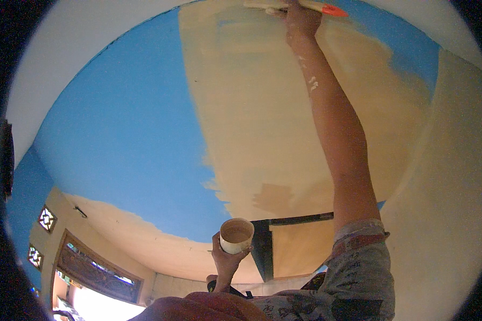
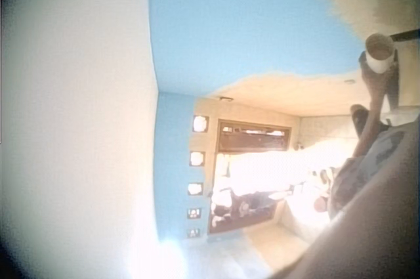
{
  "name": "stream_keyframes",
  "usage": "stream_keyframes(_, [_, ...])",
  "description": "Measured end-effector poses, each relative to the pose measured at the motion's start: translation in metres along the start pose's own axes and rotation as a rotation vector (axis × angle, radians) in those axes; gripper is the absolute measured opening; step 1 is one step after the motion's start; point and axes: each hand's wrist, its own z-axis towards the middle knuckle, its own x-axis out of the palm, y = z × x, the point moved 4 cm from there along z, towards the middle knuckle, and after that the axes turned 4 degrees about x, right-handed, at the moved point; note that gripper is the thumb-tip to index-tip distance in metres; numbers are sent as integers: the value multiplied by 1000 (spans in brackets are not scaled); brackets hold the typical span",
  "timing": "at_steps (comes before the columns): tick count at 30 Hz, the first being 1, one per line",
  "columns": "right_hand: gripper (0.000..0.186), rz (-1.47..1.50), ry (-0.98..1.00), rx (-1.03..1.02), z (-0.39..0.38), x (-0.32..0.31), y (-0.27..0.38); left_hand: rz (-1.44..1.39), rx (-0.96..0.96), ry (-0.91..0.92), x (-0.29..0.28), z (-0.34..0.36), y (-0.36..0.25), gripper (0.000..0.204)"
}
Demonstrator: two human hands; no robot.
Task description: The person paints a section of the ceiling beige using a paintbrush. They repeatedly dip the brush into a small container held in their other hand to reload paint and apply it to the ceiling surface.
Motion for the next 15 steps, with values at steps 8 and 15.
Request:
stream_keyframes(8, [29,50,102,-124,38,-51,14,25,-11,13,2,1,-7,86])
stream_keyframes(15, [22,-15,387,-317,-30,-4,4,-2,-53,41,6,-3,1,87])
